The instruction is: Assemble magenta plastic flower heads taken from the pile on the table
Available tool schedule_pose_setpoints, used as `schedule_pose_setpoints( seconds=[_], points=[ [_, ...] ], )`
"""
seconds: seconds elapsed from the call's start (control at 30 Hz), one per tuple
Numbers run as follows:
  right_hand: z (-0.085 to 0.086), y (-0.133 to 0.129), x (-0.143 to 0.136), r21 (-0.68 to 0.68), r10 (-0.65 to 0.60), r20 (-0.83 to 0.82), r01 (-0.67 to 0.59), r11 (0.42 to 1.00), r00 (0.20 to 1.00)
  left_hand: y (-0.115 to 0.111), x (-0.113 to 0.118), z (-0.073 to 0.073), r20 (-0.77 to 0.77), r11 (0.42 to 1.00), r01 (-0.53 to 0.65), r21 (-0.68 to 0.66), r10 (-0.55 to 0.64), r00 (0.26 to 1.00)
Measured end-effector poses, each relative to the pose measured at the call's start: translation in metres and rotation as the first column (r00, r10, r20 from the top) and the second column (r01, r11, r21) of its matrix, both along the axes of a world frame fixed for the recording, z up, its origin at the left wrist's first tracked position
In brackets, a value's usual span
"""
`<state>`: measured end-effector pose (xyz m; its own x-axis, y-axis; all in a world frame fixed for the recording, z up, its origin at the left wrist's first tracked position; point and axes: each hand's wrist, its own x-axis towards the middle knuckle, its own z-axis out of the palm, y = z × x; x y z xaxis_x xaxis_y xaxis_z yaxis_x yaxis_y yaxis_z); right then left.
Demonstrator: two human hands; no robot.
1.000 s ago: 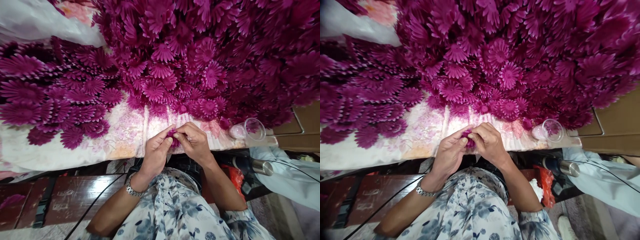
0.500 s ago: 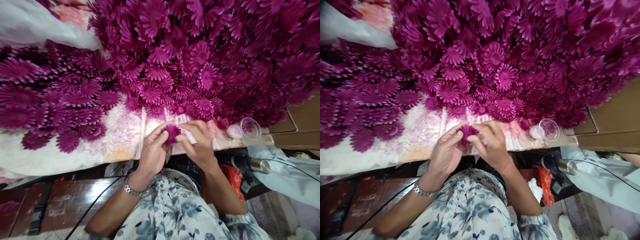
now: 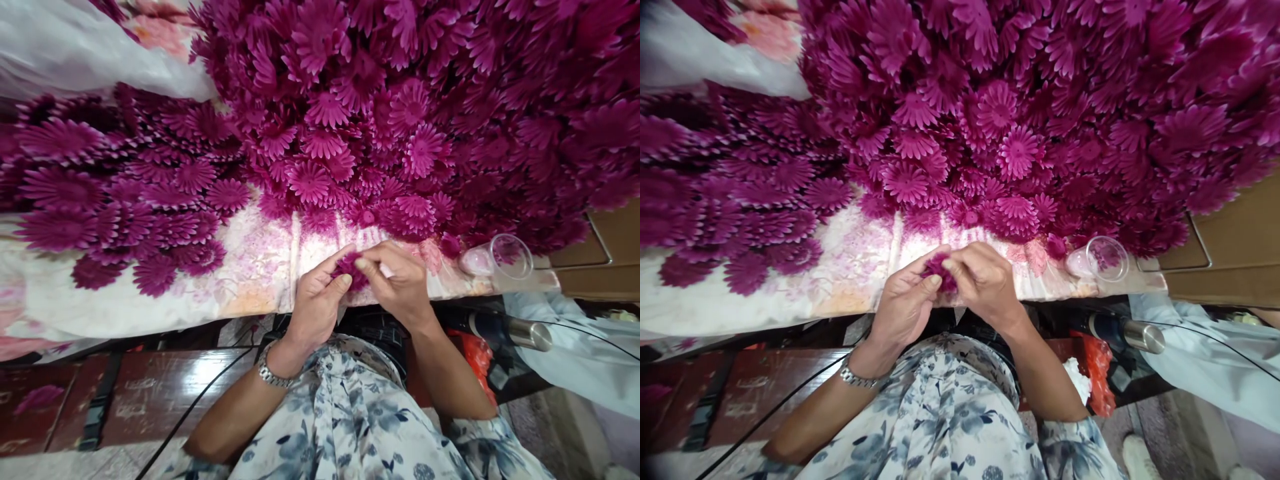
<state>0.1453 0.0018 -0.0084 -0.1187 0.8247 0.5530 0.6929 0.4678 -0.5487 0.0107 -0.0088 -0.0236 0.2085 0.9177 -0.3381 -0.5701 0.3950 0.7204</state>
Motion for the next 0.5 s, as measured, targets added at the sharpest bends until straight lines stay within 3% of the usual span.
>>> schedule_pose_setpoints(
  seconds=[0.13, 0.2, 0.27, 0.37, 0.43, 0.5],
  points=[
    [0.007, 0.026, 0.015, 0.234, -0.332, 0.175, 0.288, 0.929, 0.927, 0.004, -0.003, 0.001, 0.008, 0.999, -0.043, -0.025, 0.043, 0.999],
    [0.009, 0.03, 0.017, 0.244, -0.377, 0.234, 0.322, 0.915, 0.896, 0.006, -0.004, 0.002, 0.019, 0.997, -0.069, -0.044, 0.069, 0.997],
    [0.008, 0.023, 0.011, 0.214, -0.306, 0.227, 0.259, 0.942, 0.925, 0.007, -0.006, 0.003, 0.031, 0.994, -0.087, -0.062, 0.089, 0.996],
    [0.003, 0.004, -0.005, 0.036, -0.014, 0.147, 0.009, 0.999, 0.989, 0.007, -0.007, 0.004, 0.062, 0.994, -0.063, -0.086, 0.069, 0.996],
    [-0.002, -0.005, -0.013, -0.067, 0.118, 0.072, -0.113, 0.991, 0.99, 0.006, -0.008, 0.004, 0.077, 0.994, -0.016, -0.107, 0.025, 0.997],
    [-0.007, -0.008, -0.016, -0.094, 0.153, 0.021, -0.151, 0.984, 0.988, 0.004, -0.009, 0.004, 0.073, 0.993, 0.009, -0.114, -0.001, 0.997]
  ],
)
